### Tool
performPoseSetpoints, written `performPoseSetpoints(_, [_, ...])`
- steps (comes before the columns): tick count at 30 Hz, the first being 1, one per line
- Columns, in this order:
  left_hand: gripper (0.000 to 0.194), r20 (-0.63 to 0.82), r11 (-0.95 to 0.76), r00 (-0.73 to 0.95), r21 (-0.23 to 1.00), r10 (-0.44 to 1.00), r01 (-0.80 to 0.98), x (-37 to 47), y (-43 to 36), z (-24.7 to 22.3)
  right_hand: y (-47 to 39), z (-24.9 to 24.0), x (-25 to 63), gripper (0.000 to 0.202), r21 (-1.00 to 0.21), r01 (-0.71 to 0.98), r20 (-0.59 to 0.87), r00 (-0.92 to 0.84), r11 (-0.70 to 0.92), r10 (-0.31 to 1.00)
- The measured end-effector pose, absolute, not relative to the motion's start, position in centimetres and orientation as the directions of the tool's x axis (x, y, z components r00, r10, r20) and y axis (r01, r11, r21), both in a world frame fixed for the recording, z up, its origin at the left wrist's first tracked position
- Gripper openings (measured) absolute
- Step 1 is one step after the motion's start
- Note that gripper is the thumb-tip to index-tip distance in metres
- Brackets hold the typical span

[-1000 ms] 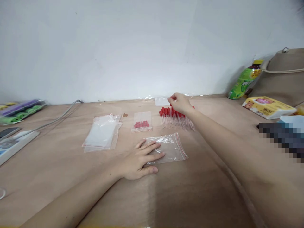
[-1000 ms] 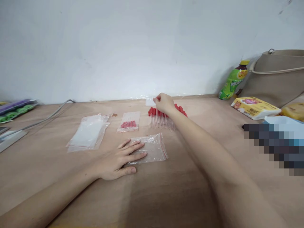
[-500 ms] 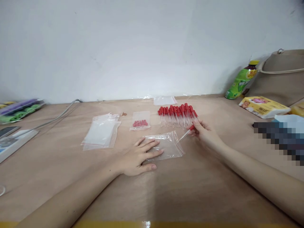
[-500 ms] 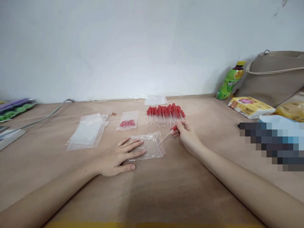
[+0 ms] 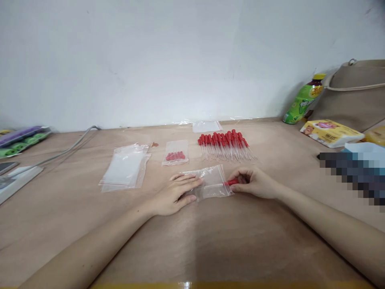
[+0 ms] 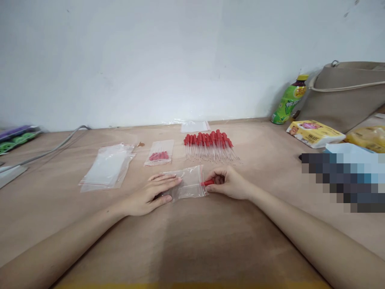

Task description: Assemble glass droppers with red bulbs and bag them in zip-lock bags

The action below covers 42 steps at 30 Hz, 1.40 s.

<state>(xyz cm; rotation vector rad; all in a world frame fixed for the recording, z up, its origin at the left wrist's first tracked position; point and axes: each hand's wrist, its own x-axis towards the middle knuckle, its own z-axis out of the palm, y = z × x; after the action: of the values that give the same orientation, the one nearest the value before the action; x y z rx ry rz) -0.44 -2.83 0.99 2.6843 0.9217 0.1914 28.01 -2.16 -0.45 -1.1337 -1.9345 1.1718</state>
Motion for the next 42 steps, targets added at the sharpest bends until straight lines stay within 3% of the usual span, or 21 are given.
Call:
performPoseSetpoints(5, [0.043,0.020,-0.767,0.797,0.285,0.604,0.574,-0.3,-2.9,1.2,-2.2,-0.1,27.4,0.020,-0.874,0.272,0.227,-0.505,0.403,0.833])
performPoseSetpoints(10, [0.044,0.023,-0.776,0.808,0.294,0.589,0.558,-0.3,-2.9,1.1,-2.4,-0.4,26.6,0.027,-0.989,0.045,0.083,-0.609,0.139,0.789])
performPoseSetpoints(13, [0.045,0.033,-0.779,0.813,0.311,0.581,0.544,-0.3,-2.9,1.0,-2.3,-1.0,26.5,0.026,-0.989,0.012,0.112,-0.581,0.147,0.806])
performPoseSetpoints(18, [0.047,0.097,-0.757,0.792,0.382,0.603,0.530,-0.7,-2.9,0.8,-1.6,-1.4,27.2,0.024,-0.965,0.123,0.116,-0.593,0.233,0.797])
performPoseSetpoints(22, [0.046,0.161,-0.744,0.780,0.462,0.605,0.482,-1.2,-2.7,0.2,-1.7,-1.2,27.4,0.021,-0.851,0.262,0.215,-0.616,0.455,0.758])
performPoseSetpoints(25, [0.045,0.175,-0.757,0.789,0.462,0.589,0.463,-1.3,-2.5,0.0,-2.2,-0.9,27.1,0.031,-0.786,0.360,0.207,-0.613,0.502,0.763])
performPoseSetpoints(28, [0.044,0.165,-0.756,0.789,0.452,0.592,0.473,-1.2,-2.5,0.0,-2.8,-0.4,26.9,0.041,-0.802,0.414,0.147,-0.562,0.431,0.814])
performPoseSetpoints(31, [0.043,0.155,-0.754,0.786,0.443,0.598,0.486,-1.2,-2.6,0.2,-3.4,0.3,26.9,0.047,-0.877,0.409,0.019,-0.494,0.251,0.869])
performPoseSetpoints(38, [0.054,0.186,-0.721,0.743,0.475,0.642,0.504,-1.2,-2.8,0.4,-4.0,-0.2,26.3,0.037,-0.963,0.261,-0.075,-0.495,0.065,0.866])
performPoseSetpoints(42, [0.039,0.141,-0.708,0.755,0.489,0.640,0.509,-1.2,-2.8,0.7,-3.6,-1.2,26.1,0.049,-0.971,0.237,-0.091,-0.318,-0.014,0.944])
